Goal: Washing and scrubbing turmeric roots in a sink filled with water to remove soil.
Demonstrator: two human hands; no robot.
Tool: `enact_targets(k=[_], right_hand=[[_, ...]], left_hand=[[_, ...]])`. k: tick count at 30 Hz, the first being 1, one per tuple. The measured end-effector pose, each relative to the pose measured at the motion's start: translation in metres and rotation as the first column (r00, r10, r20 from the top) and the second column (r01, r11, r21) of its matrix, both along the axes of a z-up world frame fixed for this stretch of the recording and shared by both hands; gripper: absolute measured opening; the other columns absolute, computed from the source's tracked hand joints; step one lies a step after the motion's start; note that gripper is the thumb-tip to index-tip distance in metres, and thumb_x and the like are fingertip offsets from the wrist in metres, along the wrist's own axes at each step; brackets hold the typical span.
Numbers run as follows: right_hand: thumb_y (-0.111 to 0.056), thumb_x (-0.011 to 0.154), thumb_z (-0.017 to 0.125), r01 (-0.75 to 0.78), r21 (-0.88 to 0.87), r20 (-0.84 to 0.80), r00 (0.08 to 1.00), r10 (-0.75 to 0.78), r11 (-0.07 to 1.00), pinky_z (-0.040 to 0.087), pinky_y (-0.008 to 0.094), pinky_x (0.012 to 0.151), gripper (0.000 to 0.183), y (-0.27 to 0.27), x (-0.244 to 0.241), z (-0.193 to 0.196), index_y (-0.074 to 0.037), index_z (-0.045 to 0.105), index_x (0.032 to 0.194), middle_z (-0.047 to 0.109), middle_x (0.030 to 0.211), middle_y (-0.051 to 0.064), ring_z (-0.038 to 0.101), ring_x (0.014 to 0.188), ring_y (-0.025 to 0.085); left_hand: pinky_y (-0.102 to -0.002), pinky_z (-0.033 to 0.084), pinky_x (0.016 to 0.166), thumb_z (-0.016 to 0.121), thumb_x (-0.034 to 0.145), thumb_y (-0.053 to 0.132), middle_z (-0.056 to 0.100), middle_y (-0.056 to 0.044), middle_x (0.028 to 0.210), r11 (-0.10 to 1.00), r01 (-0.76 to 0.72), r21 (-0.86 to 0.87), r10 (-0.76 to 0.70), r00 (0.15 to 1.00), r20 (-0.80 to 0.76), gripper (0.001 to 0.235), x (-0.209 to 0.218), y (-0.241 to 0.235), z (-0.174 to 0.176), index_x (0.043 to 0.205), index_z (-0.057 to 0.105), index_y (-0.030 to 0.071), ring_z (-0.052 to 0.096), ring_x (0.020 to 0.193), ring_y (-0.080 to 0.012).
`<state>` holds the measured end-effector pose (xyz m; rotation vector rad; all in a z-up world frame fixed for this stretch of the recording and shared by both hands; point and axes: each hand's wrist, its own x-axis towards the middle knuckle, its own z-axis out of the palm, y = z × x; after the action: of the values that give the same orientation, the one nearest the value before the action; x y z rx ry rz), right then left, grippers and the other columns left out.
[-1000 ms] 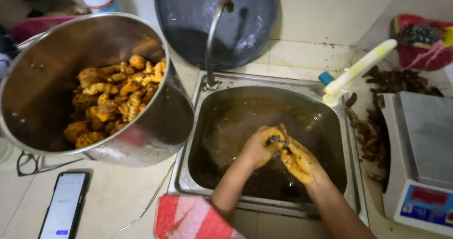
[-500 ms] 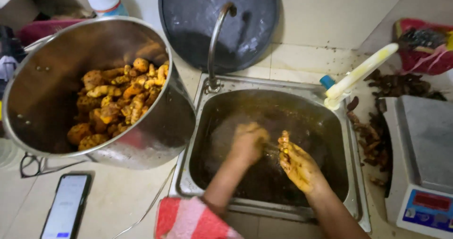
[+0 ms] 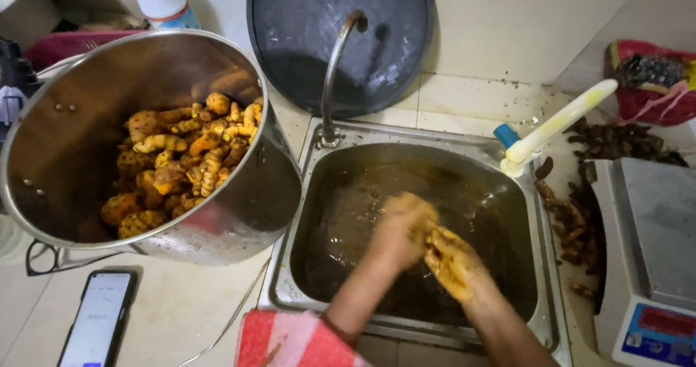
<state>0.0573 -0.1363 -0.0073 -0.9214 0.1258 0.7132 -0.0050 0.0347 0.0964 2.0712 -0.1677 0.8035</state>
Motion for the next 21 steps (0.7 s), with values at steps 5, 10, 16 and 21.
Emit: enact_targets(k=[5,10,16,21], right_hand=[[-0.001,0.091,0.063,-0.024,-0.177,0.007,1.0,0.026,0.984,0.04,0.016,0.055,0.037,0.014,-0.02,0.067,0.0,0.067,0.127,0.069,0.115,0.006,0.056,0.073,0.008],[-0.002,0.09,0.062,-0.01,-0.245,0.122,0.992,0.041,0.969,0.045,0.024,0.08,0.04,0.036,-0.029,0.127,-0.003,0.066,0.13,0.068,0.143,0.009,0.062,0.1,0.011],[-0.004,0.088,0.068,-0.069,-0.135,0.474,0.871,0.126,0.988,0.042,0.022,0.057,0.033,0.155,-0.062,0.281,0.004,0.067,0.121,0.074,0.1,0.024,0.069,0.079,0.026],[-0.039,0.094,0.062,-0.274,0.025,0.877,0.468,0.11,0.961,0.057,0.028,0.069,0.07,0.231,-0.083,0.352,-0.006,0.038,0.151,0.048,0.15,0.023,0.071,0.118,0.035]], left_hand=[[-0.041,0.048,0.078,0.057,0.074,-0.004,0.067,-0.005,0.104,0.978,-0.153,0.139,0.18,0.96,-0.213,0.036,0.013,0.047,-0.066,0.091,0.069,0.026,0.059,0.091,-0.0344],[-0.054,0.052,0.087,0.06,0.094,0.024,0.055,-0.01,0.131,0.894,-0.337,0.295,0.447,0.615,-0.65,0.021,-0.028,0.073,-0.103,0.111,0.065,0.033,0.053,0.108,-0.0429],[-0.05,0.05,0.089,0.065,0.093,0.034,0.06,-0.016,0.121,0.979,-0.143,0.143,0.201,0.601,-0.774,0.025,-0.04,0.053,-0.108,0.116,0.069,0.025,0.058,0.106,-0.0411],[-0.055,0.051,0.087,0.069,0.091,0.024,0.052,-0.017,0.122,0.969,-0.143,0.203,0.249,0.568,-0.785,0.026,-0.037,0.069,-0.11,0.118,0.066,0.022,0.053,0.105,-0.0441]])
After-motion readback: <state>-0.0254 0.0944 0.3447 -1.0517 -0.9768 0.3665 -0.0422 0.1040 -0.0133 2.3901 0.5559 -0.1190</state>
